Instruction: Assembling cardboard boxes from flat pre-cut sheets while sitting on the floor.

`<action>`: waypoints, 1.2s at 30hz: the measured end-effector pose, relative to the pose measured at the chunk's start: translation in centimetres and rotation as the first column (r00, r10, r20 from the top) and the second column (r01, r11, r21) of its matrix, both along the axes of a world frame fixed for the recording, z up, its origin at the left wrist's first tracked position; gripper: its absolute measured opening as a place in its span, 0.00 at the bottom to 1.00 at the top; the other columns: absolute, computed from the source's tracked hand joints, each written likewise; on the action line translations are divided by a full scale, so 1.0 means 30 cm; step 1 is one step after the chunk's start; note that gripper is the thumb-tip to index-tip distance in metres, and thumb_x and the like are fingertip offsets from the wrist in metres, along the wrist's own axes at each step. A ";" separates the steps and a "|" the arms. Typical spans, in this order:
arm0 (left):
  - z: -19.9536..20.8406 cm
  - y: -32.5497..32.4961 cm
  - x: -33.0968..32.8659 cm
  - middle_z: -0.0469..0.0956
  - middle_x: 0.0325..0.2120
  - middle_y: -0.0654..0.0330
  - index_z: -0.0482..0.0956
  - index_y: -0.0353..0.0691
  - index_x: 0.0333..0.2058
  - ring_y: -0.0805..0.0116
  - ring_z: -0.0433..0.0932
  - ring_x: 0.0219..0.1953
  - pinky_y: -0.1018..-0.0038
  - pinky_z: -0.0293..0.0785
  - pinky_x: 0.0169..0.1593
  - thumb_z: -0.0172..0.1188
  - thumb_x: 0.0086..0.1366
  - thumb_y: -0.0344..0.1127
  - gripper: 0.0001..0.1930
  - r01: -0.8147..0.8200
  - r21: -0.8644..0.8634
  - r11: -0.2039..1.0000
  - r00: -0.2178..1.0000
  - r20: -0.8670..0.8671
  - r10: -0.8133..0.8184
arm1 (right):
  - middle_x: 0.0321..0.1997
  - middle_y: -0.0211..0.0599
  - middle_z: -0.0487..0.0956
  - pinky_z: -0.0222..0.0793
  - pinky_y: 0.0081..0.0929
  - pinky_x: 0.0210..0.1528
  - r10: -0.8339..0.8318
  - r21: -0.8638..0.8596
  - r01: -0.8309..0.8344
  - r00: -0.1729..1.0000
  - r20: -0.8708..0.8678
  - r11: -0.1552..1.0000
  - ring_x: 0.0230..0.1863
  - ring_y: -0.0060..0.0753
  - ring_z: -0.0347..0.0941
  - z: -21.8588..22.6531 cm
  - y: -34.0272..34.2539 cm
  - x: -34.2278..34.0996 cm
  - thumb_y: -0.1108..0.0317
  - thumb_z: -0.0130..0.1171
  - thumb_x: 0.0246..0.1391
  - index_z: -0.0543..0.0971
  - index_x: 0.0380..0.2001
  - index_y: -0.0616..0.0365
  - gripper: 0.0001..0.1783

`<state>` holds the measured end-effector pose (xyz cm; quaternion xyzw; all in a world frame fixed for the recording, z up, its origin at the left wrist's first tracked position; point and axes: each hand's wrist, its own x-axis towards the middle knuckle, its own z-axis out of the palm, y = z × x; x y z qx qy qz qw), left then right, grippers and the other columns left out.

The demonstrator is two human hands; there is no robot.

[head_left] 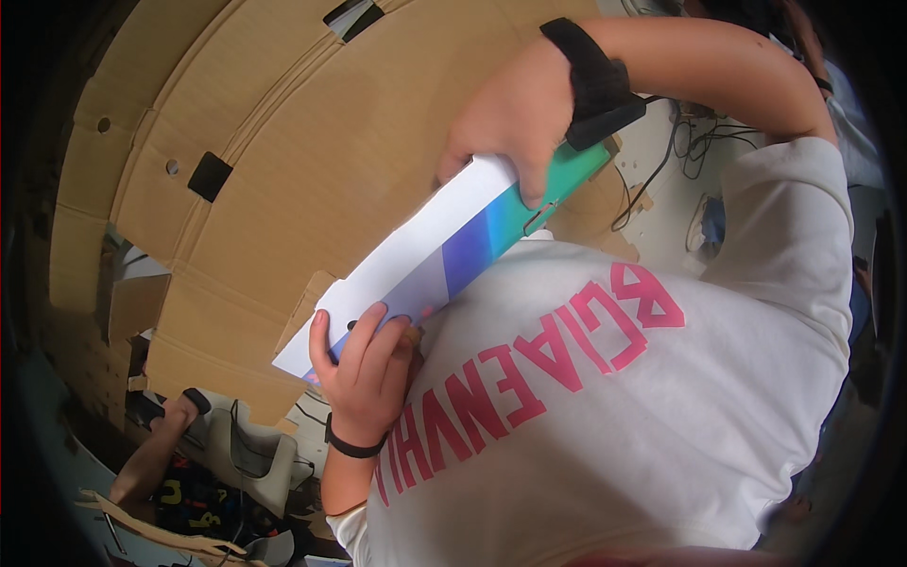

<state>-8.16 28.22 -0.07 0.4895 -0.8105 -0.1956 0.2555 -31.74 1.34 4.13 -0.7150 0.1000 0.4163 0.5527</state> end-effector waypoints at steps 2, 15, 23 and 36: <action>0.003 0.001 -0.001 0.80 0.44 0.67 0.76 0.45 0.31 0.60 0.78 0.55 0.38 0.58 0.66 0.69 0.51 0.26 0.11 -0.005 -0.004 1.000 1.000 -0.002 0.005 | 0.47 0.45 0.81 0.72 0.37 0.50 -0.057 -0.002 0.057 0.998 0.033 0.998 0.46 0.45 0.77 0.014 0.017 -0.007 0.64 0.71 0.36 0.73 0.57 0.60 0.39; 0.014 -0.010 0.014 0.78 0.43 0.69 0.82 0.43 0.30 0.66 0.77 0.54 0.40 0.62 0.63 0.67 0.55 0.30 0.04 0.008 -0.019 1.000 1.000 0.009 -0.008 | 0.45 0.35 0.75 0.70 0.38 0.47 0.235 -0.624 0.305 0.739 0.631 0.719 0.48 0.42 0.72 0.206 0.195 -0.094 0.67 0.68 0.42 0.78 0.47 0.54 0.25; 0.017 -0.015 0.012 0.78 0.43 0.69 0.82 0.44 0.30 0.68 0.76 0.54 0.41 0.63 0.63 0.68 0.55 0.30 0.05 -0.005 -0.014 1.000 1.000 0.002 0.005 | 0.39 0.33 0.76 0.69 0.34 0.44 0.289 -0.689 0.541 0.644 0.708 0.482 0.39 0.37 0.73 0.124 0.303 -0.251 0.66 0.64 0.45 0.82 0.42 0.51 0.17; 0.025 -0.020 -0.008 0.79 0.42 0.67 0.75 0.45 0.27 0.61 0.79 0.53 0.40 0.61 0.65 0.70 0.48 0.25 0.12 -0.032 -0.043 0.999 0.998 -0.048 0.030 | 0.37 0.30 0.77 0.72 0.37 0.44 0.400 -0.718 0.684 0.627 0.669 0.129 0.38 0.34 0.72 0.012 0.507 -0.375 0.70 0.68 0.44 0.85 0.43 0.51 0.18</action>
